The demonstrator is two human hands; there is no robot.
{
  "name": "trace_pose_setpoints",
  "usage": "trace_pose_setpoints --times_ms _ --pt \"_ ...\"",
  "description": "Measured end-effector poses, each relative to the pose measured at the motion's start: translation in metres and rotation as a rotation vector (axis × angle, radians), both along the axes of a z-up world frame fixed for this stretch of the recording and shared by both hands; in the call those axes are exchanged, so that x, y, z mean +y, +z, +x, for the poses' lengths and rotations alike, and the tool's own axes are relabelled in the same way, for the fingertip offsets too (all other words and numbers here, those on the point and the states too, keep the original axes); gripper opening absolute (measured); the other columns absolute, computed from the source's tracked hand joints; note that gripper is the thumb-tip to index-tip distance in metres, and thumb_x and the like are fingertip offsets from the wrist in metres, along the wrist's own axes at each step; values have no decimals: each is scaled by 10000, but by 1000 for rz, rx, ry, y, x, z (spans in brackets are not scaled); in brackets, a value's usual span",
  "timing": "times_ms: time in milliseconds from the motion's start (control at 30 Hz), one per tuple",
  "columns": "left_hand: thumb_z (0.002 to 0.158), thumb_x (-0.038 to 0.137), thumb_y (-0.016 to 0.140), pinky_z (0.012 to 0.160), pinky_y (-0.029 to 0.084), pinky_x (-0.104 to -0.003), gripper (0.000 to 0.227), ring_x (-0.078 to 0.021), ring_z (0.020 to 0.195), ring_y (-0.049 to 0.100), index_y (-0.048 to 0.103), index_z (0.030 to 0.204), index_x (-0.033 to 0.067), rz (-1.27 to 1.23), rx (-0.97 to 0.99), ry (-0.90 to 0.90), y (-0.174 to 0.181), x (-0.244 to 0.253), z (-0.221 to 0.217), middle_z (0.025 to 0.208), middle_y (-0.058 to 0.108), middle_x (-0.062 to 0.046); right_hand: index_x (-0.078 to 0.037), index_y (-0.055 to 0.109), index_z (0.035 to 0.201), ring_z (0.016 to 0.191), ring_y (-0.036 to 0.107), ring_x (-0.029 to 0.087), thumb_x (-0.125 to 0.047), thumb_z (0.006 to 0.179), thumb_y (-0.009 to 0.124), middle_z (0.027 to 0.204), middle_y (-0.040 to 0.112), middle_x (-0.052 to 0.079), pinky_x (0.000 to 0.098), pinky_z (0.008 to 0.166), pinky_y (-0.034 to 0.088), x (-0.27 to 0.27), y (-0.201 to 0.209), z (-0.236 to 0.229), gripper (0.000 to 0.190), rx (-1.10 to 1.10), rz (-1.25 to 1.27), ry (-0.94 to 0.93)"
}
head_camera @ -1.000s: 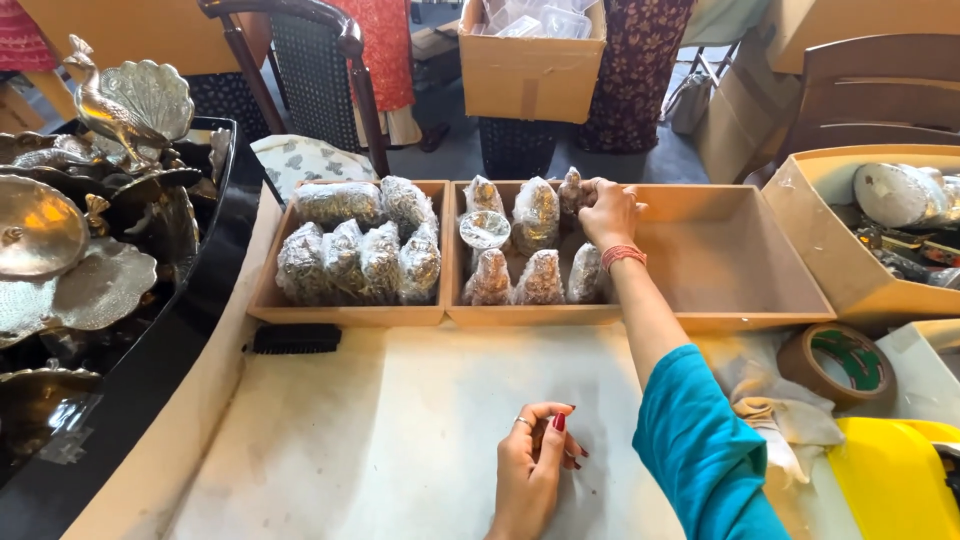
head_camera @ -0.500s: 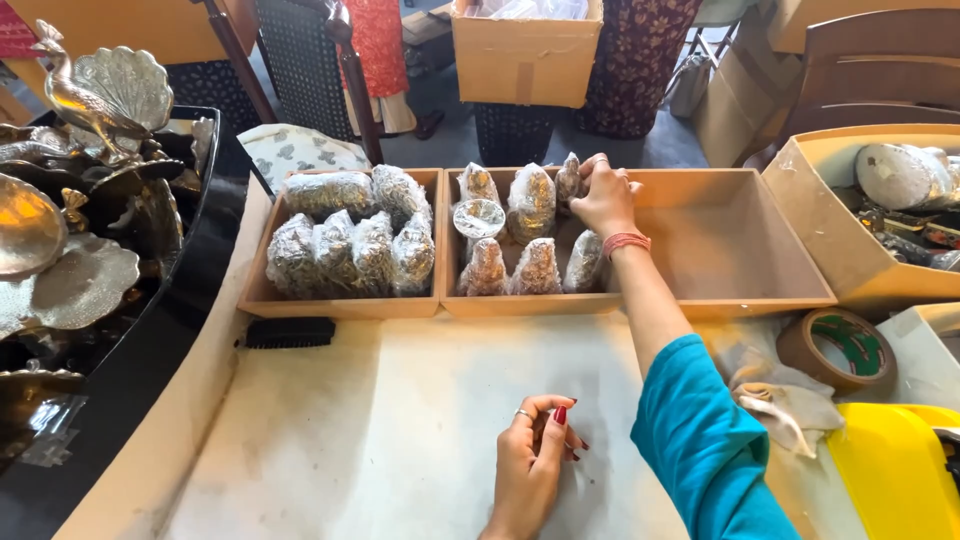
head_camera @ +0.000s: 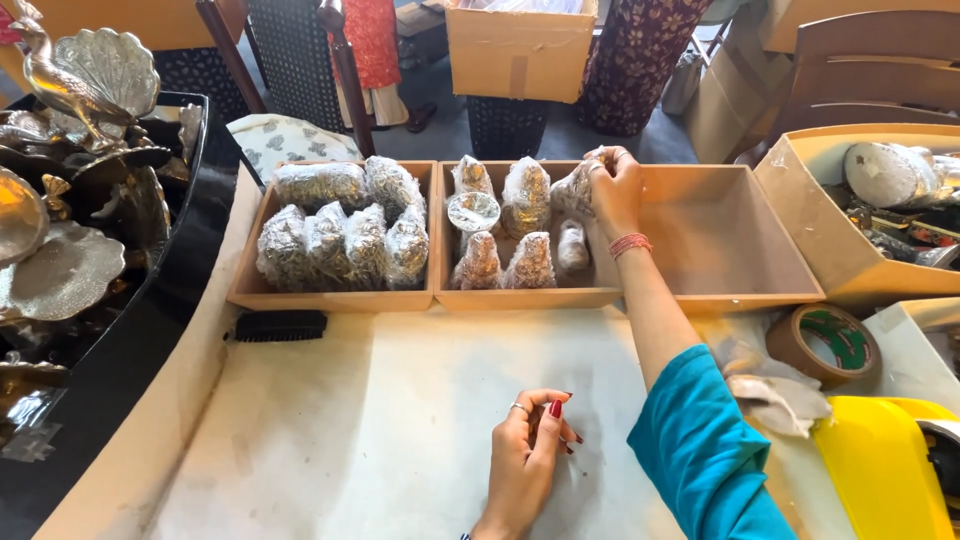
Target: Wrapping and packing small religious figurines into protective materials and boxes.
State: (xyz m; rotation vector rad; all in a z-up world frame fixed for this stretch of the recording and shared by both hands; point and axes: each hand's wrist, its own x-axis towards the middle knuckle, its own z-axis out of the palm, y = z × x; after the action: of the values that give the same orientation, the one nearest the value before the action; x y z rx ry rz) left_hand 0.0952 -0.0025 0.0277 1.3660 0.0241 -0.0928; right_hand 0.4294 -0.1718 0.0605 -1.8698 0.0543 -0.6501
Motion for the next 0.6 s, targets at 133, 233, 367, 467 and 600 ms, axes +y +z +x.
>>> trace_pose_setpoints --times_ms 133,233,367,467,600 --pt "1023 172 531 671 535 -242 231 -89 735 660 670 1129 20 -16 -16 -1 -1 0 0 756 682 -33 -42 701 950 759 620 28 -92 950 610 824 691 -35 206 702 505 -2 -4 2 104 -73 86 105" --pt "1022 167 530 662 524 -242 232 -93 713 642 673 1127 19 15 -8 2 1 0 0 747 692 -38 -39 682 964 739 555 18 -26 941 590 817 626 -53 199 666 467 0 -1 -2 96 -148 102 162" --pt "1021 163 525 669 531 -241 236 -91 726 660 671 1136 19 8 -17 -3 0 0 0 753 691 -36 -51 657 994 735 486 25 45 900 579 845 559 -57 204 662 431 5 7 -11 156 -235 37 170" --pt "1022 169 524 668 534 -240 240 -90 727 663 672 1136 16 13 -21 -3 0 0 -1 753 694 -37 -61 655 1008 727 490 37 73 871 584 841 557 -42 211 665 439 8 11 -15 205 -247 -54 147" --pt "1020 173 521 665 538 -238 244 -86 730 673 671 1130 16 31 -10 -7 2 1 0 753 697 -35 -74 658 1047 734 529 47 85 884 576 854 586 -21 218 678 467 5 8 -9 242 -223 -107 163"
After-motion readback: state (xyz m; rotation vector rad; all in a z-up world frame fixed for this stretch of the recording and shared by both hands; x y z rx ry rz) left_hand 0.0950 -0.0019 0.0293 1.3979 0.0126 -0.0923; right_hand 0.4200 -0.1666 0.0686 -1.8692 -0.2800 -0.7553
